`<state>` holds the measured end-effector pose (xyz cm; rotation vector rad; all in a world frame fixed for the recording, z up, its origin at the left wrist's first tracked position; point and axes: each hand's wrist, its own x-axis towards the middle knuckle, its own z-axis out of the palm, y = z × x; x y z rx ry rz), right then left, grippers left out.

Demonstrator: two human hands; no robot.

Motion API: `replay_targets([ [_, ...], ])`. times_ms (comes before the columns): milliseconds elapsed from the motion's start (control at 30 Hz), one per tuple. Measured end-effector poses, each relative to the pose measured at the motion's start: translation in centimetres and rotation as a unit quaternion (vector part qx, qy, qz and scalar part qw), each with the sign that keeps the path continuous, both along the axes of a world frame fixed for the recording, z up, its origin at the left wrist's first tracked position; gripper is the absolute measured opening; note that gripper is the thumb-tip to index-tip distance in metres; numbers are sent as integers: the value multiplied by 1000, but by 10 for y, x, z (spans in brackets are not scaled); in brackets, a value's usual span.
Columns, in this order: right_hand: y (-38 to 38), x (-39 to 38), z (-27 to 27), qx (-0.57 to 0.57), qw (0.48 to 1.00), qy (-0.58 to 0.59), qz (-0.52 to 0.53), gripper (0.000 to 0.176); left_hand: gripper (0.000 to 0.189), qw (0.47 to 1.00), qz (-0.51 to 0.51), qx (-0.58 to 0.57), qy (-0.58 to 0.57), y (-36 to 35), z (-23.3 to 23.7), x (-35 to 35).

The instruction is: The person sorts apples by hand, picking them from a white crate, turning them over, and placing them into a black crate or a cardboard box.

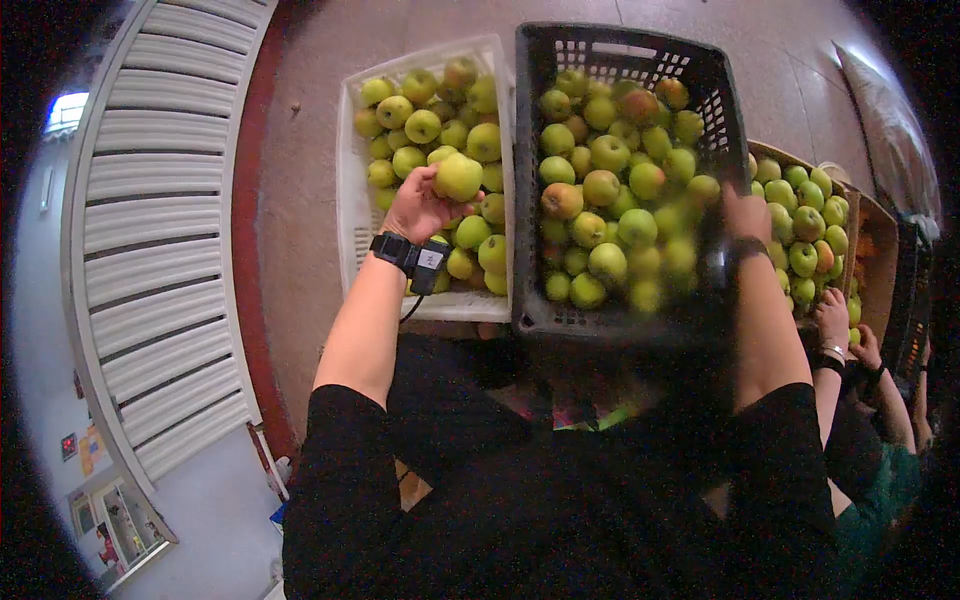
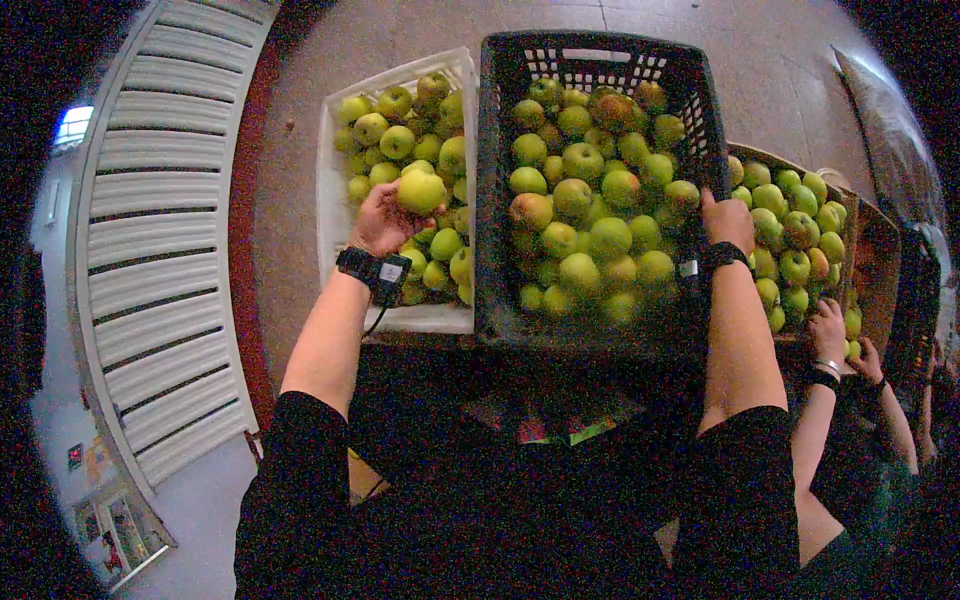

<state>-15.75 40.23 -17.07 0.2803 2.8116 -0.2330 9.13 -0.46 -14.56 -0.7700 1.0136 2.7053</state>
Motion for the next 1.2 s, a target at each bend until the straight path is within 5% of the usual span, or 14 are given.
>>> replay_targets([
  [200, -1, 2, 2, 3, 1000, 7, 13, 60, 47, 972, 15, 191, 135, 5, 12, -4],
  [800, 13, -12, -26, -28, 999, -32, 25, 56, 44, 976, 136, 169, -5, 75, 65, -45],
  [867, 13, -10, -16, -45, 997, -46, 52, 54, 49, 992, 100, 72, 1, 81, 67, -50],
  [900, 7, 3, -3, -50, 995, 33, 73, 56, 47, 995, 76, 62, -7, 83, 64, -52],
  [1200, -1, 9, 13, -55, 998, -2, -24, 51, 36, 993, -115, 3, 34, 143, 66, -75],
])
